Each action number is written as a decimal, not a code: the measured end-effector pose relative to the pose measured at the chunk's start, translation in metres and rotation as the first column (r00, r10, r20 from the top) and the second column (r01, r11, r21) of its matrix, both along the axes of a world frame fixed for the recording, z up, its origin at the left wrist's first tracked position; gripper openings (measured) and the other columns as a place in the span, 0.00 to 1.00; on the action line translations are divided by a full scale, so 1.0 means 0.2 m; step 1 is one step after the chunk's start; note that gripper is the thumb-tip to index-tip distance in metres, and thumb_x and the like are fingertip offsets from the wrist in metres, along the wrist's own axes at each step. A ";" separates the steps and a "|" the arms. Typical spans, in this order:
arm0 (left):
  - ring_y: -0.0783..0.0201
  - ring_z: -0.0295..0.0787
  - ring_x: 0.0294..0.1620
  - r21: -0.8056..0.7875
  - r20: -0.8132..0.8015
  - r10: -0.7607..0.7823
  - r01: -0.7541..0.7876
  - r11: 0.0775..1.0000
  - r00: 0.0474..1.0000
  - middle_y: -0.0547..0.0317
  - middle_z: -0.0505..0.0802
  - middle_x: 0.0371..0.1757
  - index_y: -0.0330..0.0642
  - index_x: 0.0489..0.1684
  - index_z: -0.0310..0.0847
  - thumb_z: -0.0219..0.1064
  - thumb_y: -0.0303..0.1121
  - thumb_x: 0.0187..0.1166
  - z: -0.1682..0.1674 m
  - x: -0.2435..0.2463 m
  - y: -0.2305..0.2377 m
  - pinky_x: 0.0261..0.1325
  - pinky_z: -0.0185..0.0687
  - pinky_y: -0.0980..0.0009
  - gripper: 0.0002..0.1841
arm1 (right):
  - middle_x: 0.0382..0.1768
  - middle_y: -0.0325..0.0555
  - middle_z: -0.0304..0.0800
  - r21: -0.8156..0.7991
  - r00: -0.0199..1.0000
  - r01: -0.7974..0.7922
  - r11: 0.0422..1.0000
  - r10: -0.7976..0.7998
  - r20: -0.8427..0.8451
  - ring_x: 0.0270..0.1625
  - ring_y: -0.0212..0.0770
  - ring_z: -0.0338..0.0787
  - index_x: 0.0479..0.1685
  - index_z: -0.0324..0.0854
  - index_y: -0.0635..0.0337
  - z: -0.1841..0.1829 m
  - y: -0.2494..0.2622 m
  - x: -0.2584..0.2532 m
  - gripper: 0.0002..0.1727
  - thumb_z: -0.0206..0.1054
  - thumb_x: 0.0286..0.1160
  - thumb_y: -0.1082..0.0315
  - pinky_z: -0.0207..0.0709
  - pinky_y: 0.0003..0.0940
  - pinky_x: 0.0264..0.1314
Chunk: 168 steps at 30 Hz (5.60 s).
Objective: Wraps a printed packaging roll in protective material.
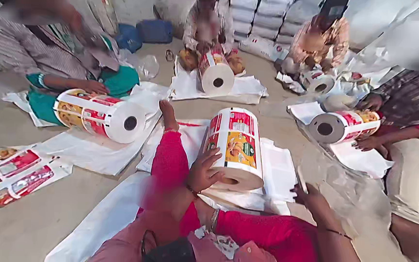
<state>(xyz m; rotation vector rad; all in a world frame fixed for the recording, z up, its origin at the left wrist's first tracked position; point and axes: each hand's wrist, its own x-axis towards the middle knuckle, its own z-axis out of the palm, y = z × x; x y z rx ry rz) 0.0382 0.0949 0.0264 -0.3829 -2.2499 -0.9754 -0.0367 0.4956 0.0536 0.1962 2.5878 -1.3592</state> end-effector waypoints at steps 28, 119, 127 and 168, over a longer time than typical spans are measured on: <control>0.49 0.81 0.80 -0.048 0.091 -0.276 0.281 0.958 0.957 0.50 0.94 0.65 0.43 0.42 0.93 0.73 0.46 0.75 0.16 -0.24 0.09 0.89 0.63 0.52 0.15 | 0.46 0.41 0.88 0.163 0.879 -0.353 0.921 0.387 -0.279 0.41 0.30 0.85 0.46 0.88 0.57 0.27 -0.80 0.05 0.15 0.82 0.64 0.63 0.81 0.31 0.45; 0.63 0.89 0.54 0.475 0.174 -0.121 0.024 0.879 0.977 0.53 0.93 0.48 0.40 0.45 0.90 0.65 0.38 0.82 0.13 -0.18 0.04 0.62 0.82 0.64 0.11 | 0.46 0.45 0.92 0.383 0.912 -0.348 0.856 0.404 -0.076 0.23 0.36 0.88 0.93 0.55 0.41 0.73 -0.68 0.54 0.33 0.56 0.90 0.67 0.87 0.35 0.25; 0.46 0.84 0.75 -0.108 0.001 -0.057 0.057 0.993 0.998 0.51 0.94 0.62 0.43 0.51 0.93 0.70 0.46 0.79 0.11 -0.11 0.17 0.82 0.72 0.48 0.16 | 0.45 0.52 0.88 0.426 0.871 -0.252 0.869 0.395 -0.291 0.44 0.45 0.86 0.55 0.86 0.63 0.37 -0.81 0.24 0.21 0.81 0.66 0.62 0.80 0.47 0.50; 0.48 0.92 0.39 -0.603 0.285 0.308 -0.080 0.794 0.908 0.47 0.90 0.47 0.48 0.47 0.93 0.66 0.38 0.78 0.46 -0.10 0.41 0.33 0.87 0.51 0.11 | 0.28 0.40 0.84 -0.524 0.962 -0.246 0.815 0.139 -0.236 0.19 0.30 0.77 0.52 0.82 0.59 0.16 -0.69 0.02 0.08 0.65 0.80 0.73 0.74 0.25 0.21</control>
